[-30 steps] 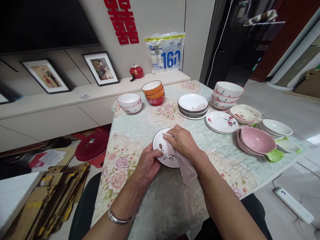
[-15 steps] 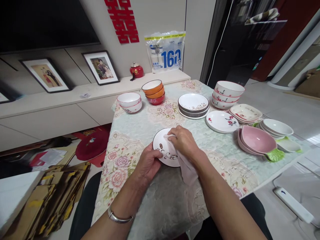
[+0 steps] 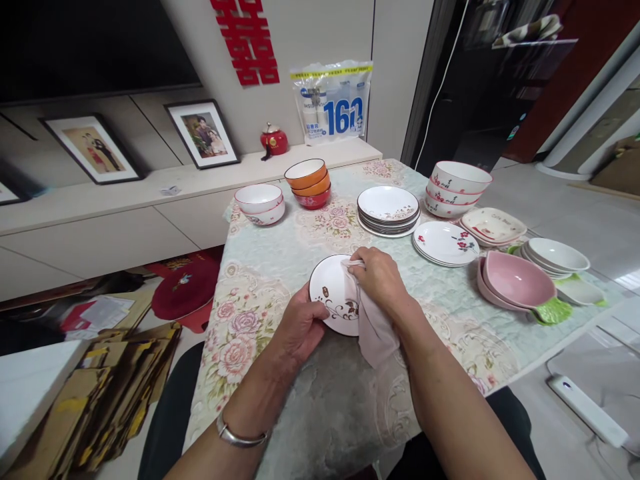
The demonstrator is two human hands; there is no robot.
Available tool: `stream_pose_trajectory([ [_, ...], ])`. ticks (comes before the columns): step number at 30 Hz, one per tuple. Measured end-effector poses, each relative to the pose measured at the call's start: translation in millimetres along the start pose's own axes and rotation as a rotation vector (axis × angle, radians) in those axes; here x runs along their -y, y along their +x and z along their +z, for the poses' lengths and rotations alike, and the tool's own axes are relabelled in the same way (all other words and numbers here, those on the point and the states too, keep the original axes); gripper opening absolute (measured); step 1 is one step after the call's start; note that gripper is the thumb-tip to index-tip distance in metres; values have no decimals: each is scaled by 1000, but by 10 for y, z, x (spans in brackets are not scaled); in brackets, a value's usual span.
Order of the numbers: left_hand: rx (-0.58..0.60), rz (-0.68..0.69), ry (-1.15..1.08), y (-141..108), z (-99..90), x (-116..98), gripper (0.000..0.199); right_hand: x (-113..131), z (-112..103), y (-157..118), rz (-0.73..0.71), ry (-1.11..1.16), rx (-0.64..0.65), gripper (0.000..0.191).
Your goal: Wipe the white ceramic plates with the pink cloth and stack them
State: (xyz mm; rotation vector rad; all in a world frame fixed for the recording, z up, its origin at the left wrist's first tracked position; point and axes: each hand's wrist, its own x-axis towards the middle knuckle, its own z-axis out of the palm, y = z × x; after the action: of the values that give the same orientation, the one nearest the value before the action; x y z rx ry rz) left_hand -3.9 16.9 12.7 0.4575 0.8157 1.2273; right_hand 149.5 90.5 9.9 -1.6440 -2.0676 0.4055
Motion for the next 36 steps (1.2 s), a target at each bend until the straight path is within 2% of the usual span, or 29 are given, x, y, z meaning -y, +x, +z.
stream_pose_trajectory([
  [3, 19, 0, 10, -18, 18, -6, 71, 61, -5, -19, 28, -50, -57, 17],
  [5, 30, -3, 33, -24, 15, -7, 70, 161, 7, -47, -29, -19, -47, 17],
  [10, 29, 12, 63, -8, -24, 14, 57, 386, 47, -128, -250, 141, 85, 15],
  [13, 35, 26, 59, 3, -32, 23, 55, 409, 47, -143, -312, 209, 151, 16],
  [16, 39, 20, 75, 0, -24, 25, 57, 345, 37, -112, -282, 220, 155, 15],
  [21, 83, -36, 65, -20, -8, 34, 64, 150, 11, -25, -69, 41, -15, 17],
  [24, 100, -53, 46, -27, -1, 42, 65, 99, -4, -13, 2, -31, -72, 17],
  [27, 100, -49, 43, -26, -4, 45, 66, 167, 11, -46, -70, 39, -39, 15],
  [31, 78, -16, 68, -30, -11, 37, 55, 324, 49, -107, -230, 271, 94, 11],
  [34, 66, -9, 75, -37, -3, 24, 50, 348, 51, -115, -250, 392, 157, 9],
  [36, 68, -18, 80, -39, 7, 17, 52, 302, 41, -94, -215, 394, 147, 10],
])
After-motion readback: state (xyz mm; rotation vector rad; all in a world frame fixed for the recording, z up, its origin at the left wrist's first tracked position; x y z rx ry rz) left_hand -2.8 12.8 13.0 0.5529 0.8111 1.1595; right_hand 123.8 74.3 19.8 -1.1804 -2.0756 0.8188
